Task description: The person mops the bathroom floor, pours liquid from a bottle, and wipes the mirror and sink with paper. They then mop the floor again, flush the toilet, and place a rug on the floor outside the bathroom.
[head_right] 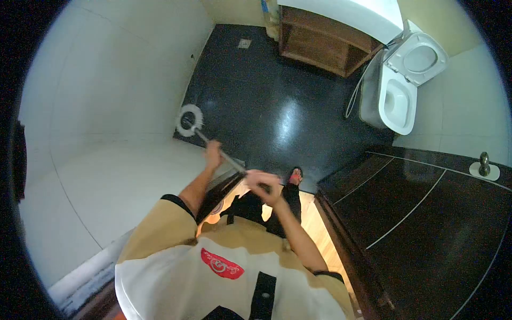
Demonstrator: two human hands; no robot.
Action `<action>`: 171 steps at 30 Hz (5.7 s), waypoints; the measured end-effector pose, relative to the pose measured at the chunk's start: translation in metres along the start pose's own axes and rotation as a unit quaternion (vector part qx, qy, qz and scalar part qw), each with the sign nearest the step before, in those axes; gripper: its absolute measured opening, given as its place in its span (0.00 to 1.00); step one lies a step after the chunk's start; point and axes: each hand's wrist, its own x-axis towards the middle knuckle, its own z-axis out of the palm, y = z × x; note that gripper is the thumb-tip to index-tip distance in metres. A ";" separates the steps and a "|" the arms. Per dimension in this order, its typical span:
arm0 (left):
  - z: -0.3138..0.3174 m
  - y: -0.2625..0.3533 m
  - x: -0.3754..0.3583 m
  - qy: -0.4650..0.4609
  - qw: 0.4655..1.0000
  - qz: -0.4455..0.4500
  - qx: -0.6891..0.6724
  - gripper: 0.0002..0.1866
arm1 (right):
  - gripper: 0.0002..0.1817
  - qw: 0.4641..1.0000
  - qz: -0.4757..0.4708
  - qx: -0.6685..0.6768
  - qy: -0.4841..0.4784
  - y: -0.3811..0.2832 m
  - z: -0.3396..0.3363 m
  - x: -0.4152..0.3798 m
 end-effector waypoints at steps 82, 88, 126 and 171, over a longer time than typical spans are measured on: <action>-0.028 0.141 0.595 0.054 0.971 0.012 -0.233 0.36 | 0.05 0.986 -0.094 -0.118 0.071 0.068 -0.137 0.489; -0.087 0.200 0.529 -0.030 0.946 0.151 -0.284 0.36 | 0.04 0.963 -0.162 -0.202 0.074 -0.035 -0.095 0.440; -0.087 0.302 0.079 0.066 0.955 0.028 -0.287 0.08 | 0.17 0.995 -0.058 0.032 -0.076 -0.228 -0.183 0.150; -0.093 0.106 0.138 0.205 0.967 -0.135 -0.071 0.14 | 0.05 0.971 -0.026 0.081 -0.223 0.002 -0.043 0.228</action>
